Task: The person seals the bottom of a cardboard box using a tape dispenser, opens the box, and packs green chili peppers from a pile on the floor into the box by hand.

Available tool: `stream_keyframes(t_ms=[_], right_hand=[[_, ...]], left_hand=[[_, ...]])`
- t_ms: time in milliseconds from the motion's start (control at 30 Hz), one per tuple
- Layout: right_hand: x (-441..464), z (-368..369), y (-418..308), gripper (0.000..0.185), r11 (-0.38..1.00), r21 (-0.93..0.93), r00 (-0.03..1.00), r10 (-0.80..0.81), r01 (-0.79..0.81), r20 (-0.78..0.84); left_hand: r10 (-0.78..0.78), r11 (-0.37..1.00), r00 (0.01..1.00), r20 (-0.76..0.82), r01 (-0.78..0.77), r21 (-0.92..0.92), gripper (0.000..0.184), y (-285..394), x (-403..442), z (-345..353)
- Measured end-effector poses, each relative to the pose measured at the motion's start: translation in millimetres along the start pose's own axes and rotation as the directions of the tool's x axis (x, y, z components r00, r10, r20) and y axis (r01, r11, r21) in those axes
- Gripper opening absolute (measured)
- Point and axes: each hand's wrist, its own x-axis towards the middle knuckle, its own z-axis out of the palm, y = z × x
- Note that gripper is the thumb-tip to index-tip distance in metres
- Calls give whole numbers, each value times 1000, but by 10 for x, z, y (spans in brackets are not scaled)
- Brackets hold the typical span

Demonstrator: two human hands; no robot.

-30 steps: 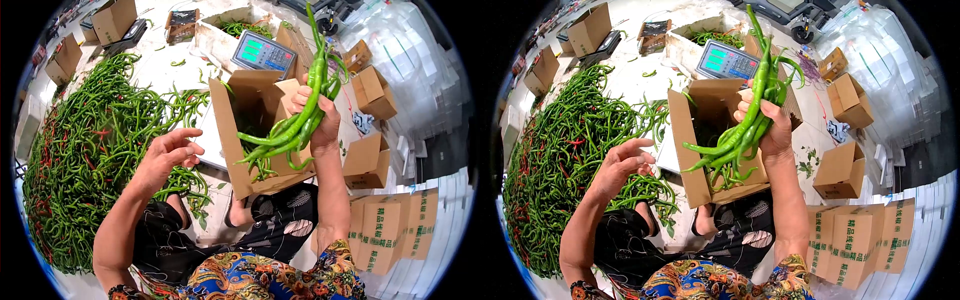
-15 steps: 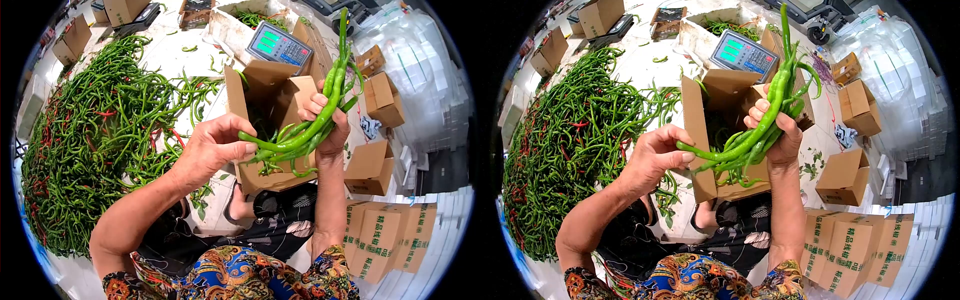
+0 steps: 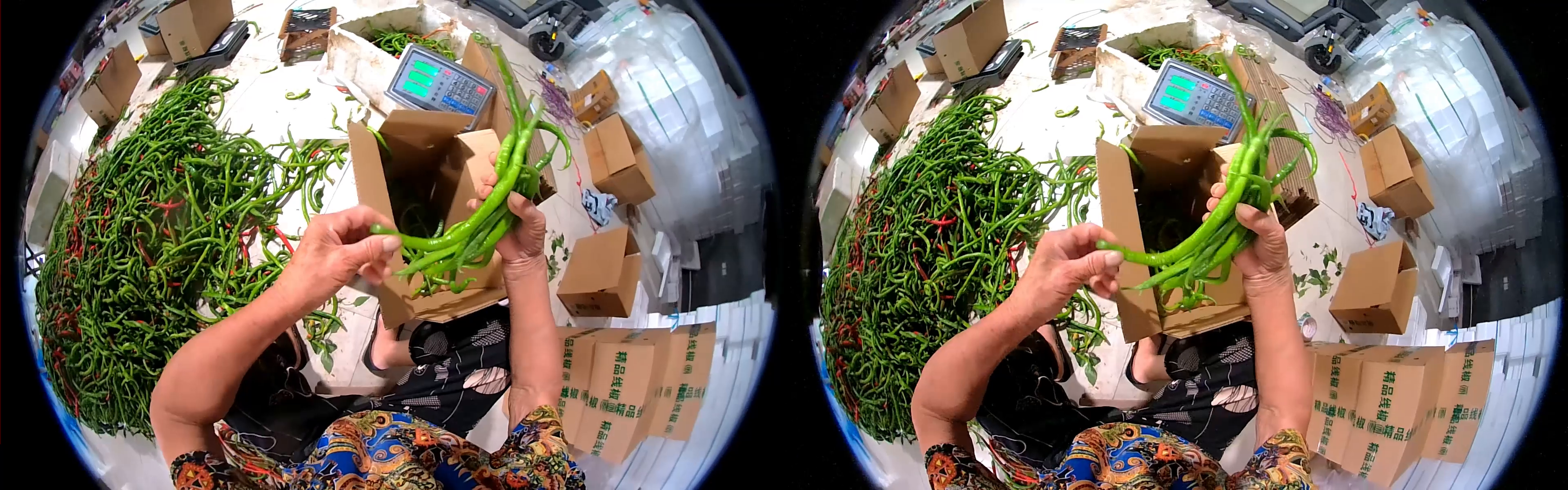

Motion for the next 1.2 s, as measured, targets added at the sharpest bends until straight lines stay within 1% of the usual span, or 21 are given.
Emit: stream_keyframes(t_ms=[67,133,200,300,400,433,467,500,533,567,600,667,700,767,800,867,967,1000,1067,1133,1200], right_hand=[[16,3,-10,69,1000,-27,1000,11,-11,-8],[31,63,10,67,996,-86,999,17,-21,-46],[14,112,22,62,993,-72,991,81,-89,-108],[4,82,23,55,982,-150,991,97,-111,-94],[14,163,-66,62,909,-374,981,151,-186,-122],[19,154,-95,54,873,-439,976,169,-212,-135],[25,162,-136,54,845,-480,970,170,-235,-176],[35,181,-184,53,815,-519,962,168,-258,-215],[46,182,-229,52,782,-555,953,163,-283,-255],[55,155,-275,47,798,-527,947,169,-294,-274],[57,145,-337,48,761,-558,937,192,-331,-293],[58,119,-317,51,669,-638,919,202,-383,-339],[75,90,-287,53,618,-657,900,255,-433,-353],[147,-38,-144,58,462,-702,837,369,-542,-403],[172,-167,-47,70,382,-726,798,465,-572,-384],[159,-401,210,62,92,-863,830,341,-497,-442],[428,-599,288,66,-269,-897,754,486,-351,-441],[493,-734,331,60,-213,-936,806,476,-282,-351],[684,-720,400,54,100,-845,765,490,-526,-418],[908,-724,548,47,67,-888,851,325,-455,-412],[1097,-815,812,48,88,-885,881,182,-458,-437]], left_hand=[[-189,981,972,143,179,79,22,-37,27,-26],[-227,968,953,202,197,159,25,-98,26,49],[-250,967,926,283,228,110,25,-223,44,127],[-252,968,917,310,234,95,28,-379,67,205],[-264,964,930,256,244,108,29,-419,68,245],[-265,963,937,230,243,117,31,-418,61,250],[-152,951,957,248,73,302,32,-404,54,220],[-43,877,956,289,-103,469,34,-369,49,148],[57,748,935,350,-272,606,36,-329,42,68],[26,739,924,381,-274,615,38,-284,26,-17],[-79,786,930,359,-163,597,38,-162,-12,-80],[-147,846,950,274,-22,532,39,-71,-61,-212],[-138,885,960,242,10,465,36,-43,-72,-248],[-126,879,969,212,10,476,35,-15,-80,-309],[-120,876,973,198,10,483,35,-4,-86,-333],[-136,853,968,213,5,523,35,-1,-98,-368],[-117,869,966,230,-13,495,35,-20,-136,-401],[-119,872,968,220,-4,489,35,5,-151,-405],[-125,879,972,201,15,476,34,81,-170,-415],[-247,907,958,147,175,384,34,128,-180,-478],[-333,903,940,74,294,314,35,125,-183,-598]])
